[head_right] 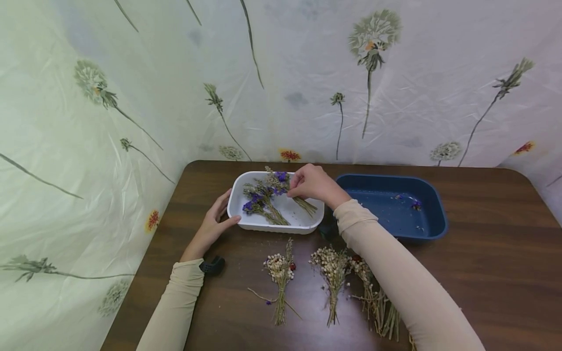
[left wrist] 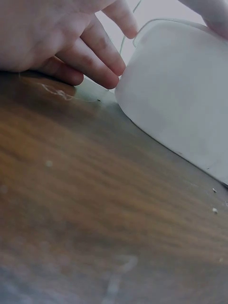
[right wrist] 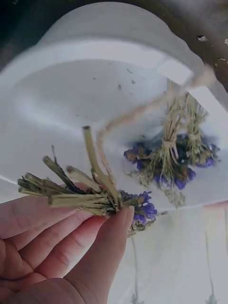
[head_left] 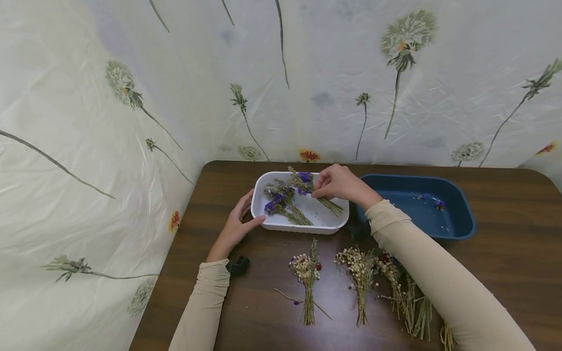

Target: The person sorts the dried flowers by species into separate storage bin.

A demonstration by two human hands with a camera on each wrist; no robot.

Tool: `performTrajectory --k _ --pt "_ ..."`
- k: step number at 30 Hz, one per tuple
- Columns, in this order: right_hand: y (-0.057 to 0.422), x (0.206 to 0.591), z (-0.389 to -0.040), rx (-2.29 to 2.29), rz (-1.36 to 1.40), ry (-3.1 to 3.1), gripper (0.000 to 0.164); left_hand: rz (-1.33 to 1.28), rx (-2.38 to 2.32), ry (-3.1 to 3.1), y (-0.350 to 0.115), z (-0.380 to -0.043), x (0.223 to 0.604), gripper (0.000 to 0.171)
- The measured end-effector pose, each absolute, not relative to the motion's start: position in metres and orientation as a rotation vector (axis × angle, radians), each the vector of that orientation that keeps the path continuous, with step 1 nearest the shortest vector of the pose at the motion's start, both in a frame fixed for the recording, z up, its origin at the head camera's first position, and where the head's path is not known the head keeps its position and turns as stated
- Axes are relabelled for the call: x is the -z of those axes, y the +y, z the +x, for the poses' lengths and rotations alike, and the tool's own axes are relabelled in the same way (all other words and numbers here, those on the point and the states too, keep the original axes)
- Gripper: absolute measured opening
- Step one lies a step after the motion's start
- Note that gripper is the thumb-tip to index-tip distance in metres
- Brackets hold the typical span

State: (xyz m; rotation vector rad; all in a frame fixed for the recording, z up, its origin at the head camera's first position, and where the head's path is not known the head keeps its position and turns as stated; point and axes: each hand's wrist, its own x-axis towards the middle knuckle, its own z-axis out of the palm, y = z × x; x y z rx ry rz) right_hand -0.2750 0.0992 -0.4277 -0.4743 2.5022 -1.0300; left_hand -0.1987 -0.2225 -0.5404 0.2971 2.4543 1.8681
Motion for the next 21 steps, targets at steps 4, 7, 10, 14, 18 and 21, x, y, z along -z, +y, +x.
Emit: performTrajectory --k 4,7,10,14,18,21 --pt "0.091 0.432 -0.279 0.978 -0.507 2.53 0.014 0.288 -1.868 2.442 -0.223 -0.199 0.54 0.083" --pt "0.086 0.433 -0.281 0.964 -0.534 2.535 0.012 0.272 -1.859 2.431 -0.223 -0.199 0.539 0.084" --pt "0.081 0.434 -0.283 0.945 -0.54 2.541 0.011 0.275 -1.846 2.42 -0.221 -0.196 0.53 0.085" --pt "0.074 0.436 -0.284 0.906 -0.522 2.559 0.011 0.295 -1.831 2.415 -0.218 -0.189 0.512 0.084" --pt "0.068 0.437 -0.286 0.862 -0.522 2.558 0.011 0.299 -1.837 2.412 -0.218 -0.186 0.508 0.084" --pt "0.065 0.436 -0.287 0.829 -0.524 2.555 0.011 0.287 -1.846 2.406 -0.22 -0.192 0.519 0.085"
